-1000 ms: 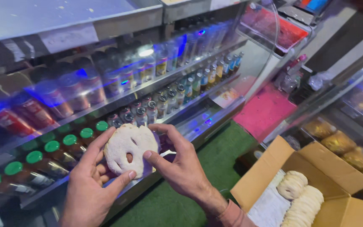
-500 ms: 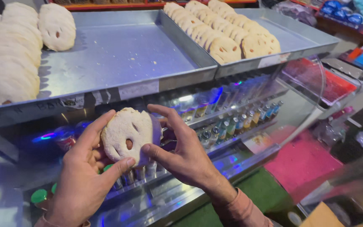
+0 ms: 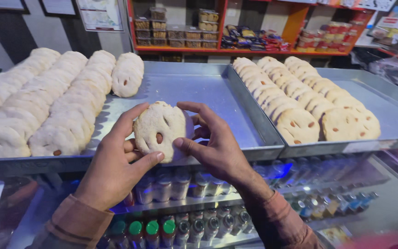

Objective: The person repeatedly picks up round loaves of bread from a metal tray, places them into a cardboard box lined with cloth, and then removes them to return them to the tray. This cycle repeats throughout the clip without a final packed state.

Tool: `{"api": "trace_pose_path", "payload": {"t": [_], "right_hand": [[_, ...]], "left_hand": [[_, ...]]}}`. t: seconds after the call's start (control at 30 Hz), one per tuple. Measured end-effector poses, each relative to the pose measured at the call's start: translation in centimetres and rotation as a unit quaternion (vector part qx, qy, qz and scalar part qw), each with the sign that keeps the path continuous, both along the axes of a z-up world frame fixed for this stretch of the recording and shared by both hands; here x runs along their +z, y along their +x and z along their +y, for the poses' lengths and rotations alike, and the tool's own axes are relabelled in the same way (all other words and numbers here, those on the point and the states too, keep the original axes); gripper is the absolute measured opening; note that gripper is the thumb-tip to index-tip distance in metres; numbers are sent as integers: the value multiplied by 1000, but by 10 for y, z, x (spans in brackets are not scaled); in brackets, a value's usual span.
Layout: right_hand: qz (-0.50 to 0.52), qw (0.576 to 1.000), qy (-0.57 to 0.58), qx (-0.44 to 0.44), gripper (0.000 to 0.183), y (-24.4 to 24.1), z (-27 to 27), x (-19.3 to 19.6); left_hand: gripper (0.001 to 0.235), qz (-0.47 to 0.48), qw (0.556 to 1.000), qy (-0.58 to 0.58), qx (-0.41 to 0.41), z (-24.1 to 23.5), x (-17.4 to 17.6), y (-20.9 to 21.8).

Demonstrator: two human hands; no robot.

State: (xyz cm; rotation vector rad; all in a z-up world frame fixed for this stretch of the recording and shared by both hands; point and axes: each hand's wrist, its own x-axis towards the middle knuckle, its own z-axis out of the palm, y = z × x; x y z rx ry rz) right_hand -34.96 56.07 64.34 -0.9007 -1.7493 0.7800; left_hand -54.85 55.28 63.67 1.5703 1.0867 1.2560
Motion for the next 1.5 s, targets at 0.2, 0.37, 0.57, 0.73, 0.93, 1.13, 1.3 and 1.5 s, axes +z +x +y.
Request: {"api": "trace_pose_path", "payload": {"t": [0.2, 0.37, 0.57, 0.73, 0.93, 1.13, 1.3, 1.5], "right_hand": [[10, 997, -38, 61, 63, 3, 76, -6], [18, 997, -40, 68, 62, -10, 124, 7], [50, 998, -42, 23, 63, -45, 180, 21], [71, 997, -37, -2, 62, -79, 231, 8], [75, 992, -83, -52, 62, -114, 279, -23], [39, 984, -147, -97, 59, -125, 300, -42], [-2, 979, -167, -113, 59, -135, 302, -47], [4, 977, -174, -120, 57, -142, 309, -53]], "left_hand": [[88, 26, 999, 30, 13, 47, -12, -6], [89, 94, 992, 43, 72, 99, 2, -25], [87, 153, 983, 81, 57, 165, 35, -59], [90, 230, 967, 90, 69, 232, 29, -89], [90, 427, 893, 77, 117, 316, 0, -122], [69, 508, 852, 102, 76, 354, -23, -135], [30, 597, 780, 144, 117, 365, -32, -141], [25, 610, 757, 190, 135, 366, -36, -140]]}}
